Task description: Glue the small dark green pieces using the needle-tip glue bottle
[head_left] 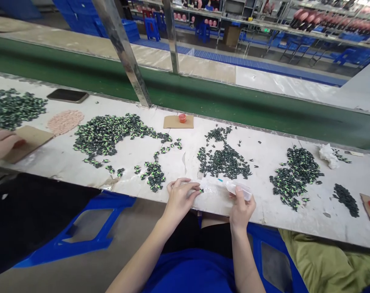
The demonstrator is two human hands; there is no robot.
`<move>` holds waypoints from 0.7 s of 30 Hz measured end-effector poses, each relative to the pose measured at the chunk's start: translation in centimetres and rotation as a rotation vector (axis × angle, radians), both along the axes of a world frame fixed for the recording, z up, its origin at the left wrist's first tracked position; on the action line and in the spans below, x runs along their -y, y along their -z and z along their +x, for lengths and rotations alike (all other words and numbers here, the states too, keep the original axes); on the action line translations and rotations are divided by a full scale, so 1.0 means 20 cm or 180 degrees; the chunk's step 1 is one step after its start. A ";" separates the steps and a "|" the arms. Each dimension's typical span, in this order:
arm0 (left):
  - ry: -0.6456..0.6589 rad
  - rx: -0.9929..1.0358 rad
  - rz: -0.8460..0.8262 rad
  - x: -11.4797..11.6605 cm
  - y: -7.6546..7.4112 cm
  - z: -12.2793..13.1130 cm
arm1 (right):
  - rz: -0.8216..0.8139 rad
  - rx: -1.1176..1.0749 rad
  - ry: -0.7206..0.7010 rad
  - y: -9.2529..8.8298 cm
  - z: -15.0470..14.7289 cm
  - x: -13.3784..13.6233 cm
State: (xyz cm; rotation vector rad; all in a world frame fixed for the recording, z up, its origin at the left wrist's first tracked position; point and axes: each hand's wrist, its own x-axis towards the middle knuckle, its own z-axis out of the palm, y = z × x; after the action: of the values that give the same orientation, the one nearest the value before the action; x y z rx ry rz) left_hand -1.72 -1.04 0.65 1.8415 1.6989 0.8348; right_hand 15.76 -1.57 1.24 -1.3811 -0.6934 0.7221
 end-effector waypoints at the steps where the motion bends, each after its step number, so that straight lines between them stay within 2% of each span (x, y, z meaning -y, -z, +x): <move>1: 0.0018 -0.0016 0.0050 0.00 0.00 0.00 | 0.0019 0.0054 -0.0063 0.00 0.00 0.00; 4: 0.0099 -0.0089 0.0273 0.00 0.01 0.01 | 0.0082 0.0286 -0.0402 -0.02 -0.02 0.00; 9: 0.0231 -0.0165 0.0547 0.01 0.03 -0.01 | -0.0003 0.0665 -0.1120 0.00 -0.14 -0.04; 12: 0.0035 -0.0128 0.0643 0.01 0.05 -0.09 | -0.0043 0.0897 -0.1524 0.00 -0.16 -0.06; 14: -0.0157 -0.0058 0.0664 0.01 0.05 -0.15 | 0.0017 0.1116 -0.1747 -0.01 -0.11 -0.07; 16: -0.0348 0.0045 0.0640 0.02 0.06 -0.21 | 0.0168 0.1628 -0.1754 -0.02 -0.03 -0.09; 18: -0.0486 0.0171 0.0584 0.02 0.05 -0.25 | 0.0402 0.2484 -0.1608 -0.03 0.06 -0.13; 21: -0.0562 0.0370 0.0478 0.04 0.02 -0.25 | 0.0532 0.3421 -0.1581 -0.03 0.13 -0.20</move>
State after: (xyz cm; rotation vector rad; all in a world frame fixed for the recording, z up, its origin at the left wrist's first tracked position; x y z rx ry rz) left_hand -6.80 -1.77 0.16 1.7174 1.7857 1.1472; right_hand 18.38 2.49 1.92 -1.3957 -1.9404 0.2183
